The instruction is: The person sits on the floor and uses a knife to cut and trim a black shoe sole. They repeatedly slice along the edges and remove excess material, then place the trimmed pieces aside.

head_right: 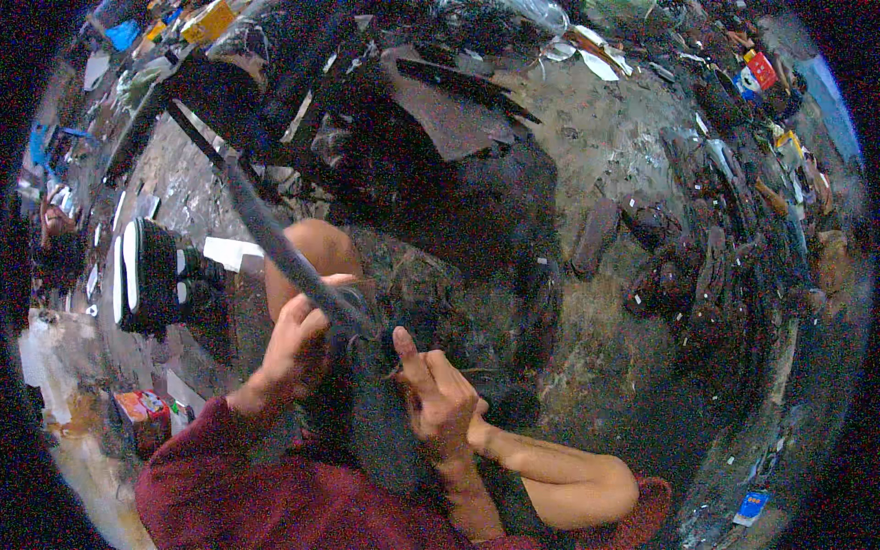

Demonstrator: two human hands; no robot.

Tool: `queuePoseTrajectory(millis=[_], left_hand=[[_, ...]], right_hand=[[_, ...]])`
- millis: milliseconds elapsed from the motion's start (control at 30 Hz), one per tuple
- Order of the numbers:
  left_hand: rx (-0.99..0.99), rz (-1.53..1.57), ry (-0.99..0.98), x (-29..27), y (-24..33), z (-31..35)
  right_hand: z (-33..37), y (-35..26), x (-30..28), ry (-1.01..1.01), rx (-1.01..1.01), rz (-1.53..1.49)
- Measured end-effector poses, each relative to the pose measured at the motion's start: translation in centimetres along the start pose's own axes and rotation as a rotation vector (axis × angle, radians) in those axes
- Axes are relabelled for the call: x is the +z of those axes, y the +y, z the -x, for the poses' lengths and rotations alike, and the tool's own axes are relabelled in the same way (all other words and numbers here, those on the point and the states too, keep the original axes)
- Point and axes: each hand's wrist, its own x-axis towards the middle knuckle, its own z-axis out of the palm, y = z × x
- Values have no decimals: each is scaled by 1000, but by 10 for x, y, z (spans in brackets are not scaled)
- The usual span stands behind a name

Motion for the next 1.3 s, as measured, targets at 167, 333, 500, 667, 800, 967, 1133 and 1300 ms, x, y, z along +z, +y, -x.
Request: queuePoseTrajectory(millis=[167,333,500,667,800,967,1133,1300], left_hand=[[-303,311,27,-15,9,0],[-408,224,-54,-25,12,3],[-235,200,-206,-9,21,7],[-278,62,-218,-4,37,11],[-272,-60,-279,5,38,9],[-226,-117,-362,27,40,10],[-151,-239,-504,41,34,2],[-498,507,-571,-8,-38,-26]], right_hand=[[73,29,19,117,-89,156],[150,49,2,23,-41,237],[110,35,-13,12,142,5],[27,6,-69,-235,17,62],[-24,-24,-102,-379,-102,245],[-78,-57,-119,-610,-176,336],[-87,-46,-138,-839,190,123],[-30,-13,-140,-291,904,-454]])
